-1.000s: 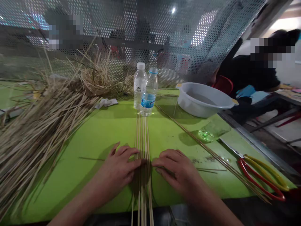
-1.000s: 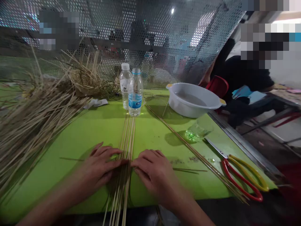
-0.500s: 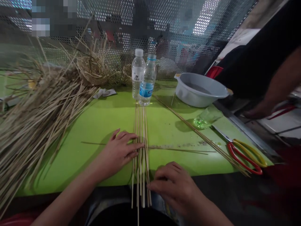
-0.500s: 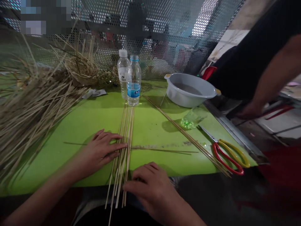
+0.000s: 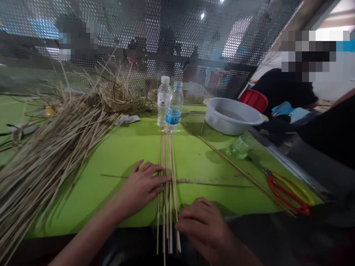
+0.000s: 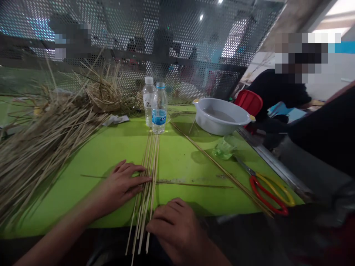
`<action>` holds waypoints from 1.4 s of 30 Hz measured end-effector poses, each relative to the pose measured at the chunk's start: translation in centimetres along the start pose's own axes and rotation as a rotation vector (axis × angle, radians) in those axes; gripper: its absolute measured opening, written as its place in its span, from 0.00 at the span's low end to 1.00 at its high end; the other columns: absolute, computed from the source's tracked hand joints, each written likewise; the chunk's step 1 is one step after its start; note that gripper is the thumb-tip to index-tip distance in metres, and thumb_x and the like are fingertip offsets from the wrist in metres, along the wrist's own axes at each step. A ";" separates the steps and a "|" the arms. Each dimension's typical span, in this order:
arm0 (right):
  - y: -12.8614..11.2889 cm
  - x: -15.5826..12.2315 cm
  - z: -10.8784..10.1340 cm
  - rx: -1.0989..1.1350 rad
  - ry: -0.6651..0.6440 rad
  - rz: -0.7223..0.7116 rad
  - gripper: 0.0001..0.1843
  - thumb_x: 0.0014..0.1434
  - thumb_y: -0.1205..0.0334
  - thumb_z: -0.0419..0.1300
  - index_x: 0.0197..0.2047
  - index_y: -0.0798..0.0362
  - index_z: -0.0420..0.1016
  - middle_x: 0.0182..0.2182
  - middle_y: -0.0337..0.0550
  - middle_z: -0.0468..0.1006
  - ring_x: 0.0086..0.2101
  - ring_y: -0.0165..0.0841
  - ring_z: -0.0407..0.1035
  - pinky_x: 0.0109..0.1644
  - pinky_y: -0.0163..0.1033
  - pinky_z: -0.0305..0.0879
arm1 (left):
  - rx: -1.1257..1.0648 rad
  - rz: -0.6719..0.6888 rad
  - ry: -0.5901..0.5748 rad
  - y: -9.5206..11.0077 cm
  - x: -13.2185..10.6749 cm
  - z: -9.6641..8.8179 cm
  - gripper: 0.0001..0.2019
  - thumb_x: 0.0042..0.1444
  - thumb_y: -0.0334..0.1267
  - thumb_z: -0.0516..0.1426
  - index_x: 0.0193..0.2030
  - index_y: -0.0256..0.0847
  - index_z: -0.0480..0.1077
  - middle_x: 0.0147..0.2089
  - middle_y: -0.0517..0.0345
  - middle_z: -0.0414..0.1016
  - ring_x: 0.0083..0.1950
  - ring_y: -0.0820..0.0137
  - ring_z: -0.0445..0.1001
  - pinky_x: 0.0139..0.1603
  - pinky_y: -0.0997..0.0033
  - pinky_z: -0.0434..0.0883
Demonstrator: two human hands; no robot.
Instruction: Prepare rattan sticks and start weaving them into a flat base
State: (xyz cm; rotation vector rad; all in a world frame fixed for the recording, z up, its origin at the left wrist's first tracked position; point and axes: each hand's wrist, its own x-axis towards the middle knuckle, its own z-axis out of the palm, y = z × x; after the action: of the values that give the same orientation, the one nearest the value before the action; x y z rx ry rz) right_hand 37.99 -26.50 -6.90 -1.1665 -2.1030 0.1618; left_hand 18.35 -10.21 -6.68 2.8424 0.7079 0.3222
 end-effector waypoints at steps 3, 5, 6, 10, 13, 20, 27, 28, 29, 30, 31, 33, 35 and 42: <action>-0.1 0.7 -0.2 0.019 -0.020 -0.022 0.12 0.63 0.75 0.53 0.43 0.50 0.71 0.33 0.37 0.78 0.31 0.31 0.69 0.38 0.40 0.58 | 0.000 -0.009 -0.006 0.1 0.0 -0.1 0.16 0.66 0.40 0.57 0.59 0.62 0.72 0.61 0.59 0.72 0.61 0.56 0.69 0.67 0.34 0.56; -0.2 1.0 -0.3 0.018 -0.015 -0.036 0.11 0.63 0.76 0.54 0.43 0.51 0.70 0.34 0.37 0.78 0.32 0.30 0.69 0.38 0.39 0.58 | 0.000 -0.013 -0.019 0.2 0.0 -0.3 0.16 0.66 0.40 0.57 0.58 0.62 0.72 0.61 0.59 0.72 0.61 0.57 0.69 0.67 0.34 0.56; -0.2 1.1 -0.2 0.019 -0.007 -0.044 0.11 0.63 0.76 0.54 0.42 0.51 0.70 0.34 0.37 0.78 0.32 0.30 0.69 0.38 0.39 0.57 | 0.001 -0.015 -0.026 0.2 0.0 -0.4 0.16 0.66 0.40 0.57 0.58 0.62 0.72 0.61 0.59 0.72 0.61 0.57 0.69 0.67 0.34 0.55; -0.2 1.4 0.0 0.014 0.011 -0.046 0.10 0.60 0.76 0.54 0.39 0.52 0.70 0.31 0.37 0.76 0.30 0.29 0.68 0.37 0.39 0.56 | 0.001 -0.021 -0.036 0.3 0.0 -0.5 0.16 0.66 0.40 0.57 0.59 0.62 0.72 0.62 0.59 0.72 0.62 0.56 0.69 0.67 0.34 0.55; -0.2 1.5 0.1 0.023 0.035 -0.049 0.11 0.59 0.77 0.54 0.38 0.52 0.70 0.30 0.37 0.75 0.29 0.29 0.66 0.36 0.39 0.56 | -0.011 -0.014 -0.012 0.1 -0.2 -0.2 0.16 0.66 0.40 0.58 0.59 0.61 0.71 0.62 0.60 0.72 0.62 0.57 0.69 0.68 0.35 0.55; -0.2 1.2 0.4 0.039 0.086 -0.014 0.14 0.56 0.78 0.54 0.39 0.50 0.72 0.35 0.39 0.77 0.33 0.31 0.68 0.39 0.38 0.61 | -0.009 0.036 0.151 0.0 -0.1 0.1 0.18 0.65 0.37 0.60 0.60 0.55 0.69 0.59 0.58 0.74 0.60 0.58 0.70 0.68 0.37 0.53; 0.1 1.5 0.9 0.025 0.117 -0.058 0.15 0.56 0.78 0.53 0.40 0.50 0.71 0.35 0.39 0.77 0.34 0.31 0.70 0.39 0.38 0.62 | 0.103 0.181 0.233 1.0 0.8 0.0 0.10 0.65 0.31 0.58 0.51 0.48 0.72 0.51 0.59 0.78 0.54 0.62 0.72 0.71 0.41 0.49; 0.1 1.5 0.9 0.025 0.118 -0.064 0.15 0.55 0.78 0.53 0.39 0.50 0.71 0.35 0.39 0.77 0.34 0.31 0.70 0.38 0.38 0.62 | 0.123 0.188 0.226 1.2 0.9 0.1 0.10 0.64 0.30 0.58 0.50 0.47 0.72 0.51 0.59 0.78 0.54 0.62 0.73 0.71 0.41 0.48; 0.2 1.5 1.0 0.027 0.116 -0.067 0.15 0.55 0.78 0.53 0.39 0.50 0.71 0.35 0.38 0.77 0.34 0.31 0.70 0.39 0.38 0.61 | 0.142 0.191 0.217 1.2 0.9 0.1 0.10 0.64 0.29 0.58 0.50 0.46 0.72 0.50 0.58 0.78 0.53 0.61 0.73 0.71 0.41 0.48; 0.3 1.4 1.1 0.029 0.117 -0.068 0.15 0.55 0.78 0.53 0.39 0.50 0.71 0.35 0.38 0.77 0.34 0.31 0.70 0.39 0.38 0.61 | 0.159 0.192 0.212 1.3 1.0 0.2 0.10 0.64 0.29 0.58 0.49 0.46 0.72 0.49 0.58 0.79 0.52 0.61 0.73 0.71 0.41 0.48; 0.3 1.4 1.2 0.031 0.116 -0.066 0.15 0.54 0.78 0.53 0.40 0.50 0.71 0.35 0.38 0.76 0.35 0.31 0.70 0.39 0.38 0.62 | 0.173 0.193 0.208 1.3 1.0 0.3 0.10 0.63 0.29 0.58 0.49 0.46 0.72 0.48 0.58 0.79 0.52 0.61 0.73 0.71 0.41 0.48; 0.4 1.2 1.3 0.031 0.113 -0.062 0.16 0.54 0.78 0.53 0.40 0.50 0.71 0.36 0.39 0.76 0.35 0.31 0.70 0.40 0.38 0.62 | 0.195 0.204 0.208 1.3 0.9 0.4 0.10 0.63 0.29 0.58 0.49 0.46 0.72 0.48 0.58 0.79 0.51 0.61 0.74 0.71 0.41 0.49; 0.4 1.1 1.5 0.020 0.125 -0.060 0.16 0.54 0.78 0.53 0.39 0.50 0.72 0.37 0.40 0.76 0.36 0.31 0.70 0.41 0.38 0.62 | 0.211 0.224 0.213 1.3 0.9 0.4 0.11 0.63 0.28 0.58 0.49 0.45 0.72 0.48 0.57 0.79 0.51 0.61 0.74 0.71 0.41 0.49; 0.5 1.0 1.8 0.014 0.153 -0.061 0.16 0.54 0.78 0.54 0.41 0.49 0.71 0.43 0.41 0.77 0.38 0.32 0.71 0.43 0.38 0.66 | 0.209 0.232 0.192 1.4 1.0 0.2 0.11 0.63 0.28 0.57 0.49 0.45 0.72 0.47 0.57 0.78 0.51 0.62 0.73 0.72 0.40 0.48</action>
State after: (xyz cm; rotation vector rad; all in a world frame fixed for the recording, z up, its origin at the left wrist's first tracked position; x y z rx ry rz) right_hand 36.81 -25.04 -7.89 -1.0700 -1.9973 0.0572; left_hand 19.86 -11.01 -6.42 3.1301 0.4663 0.5958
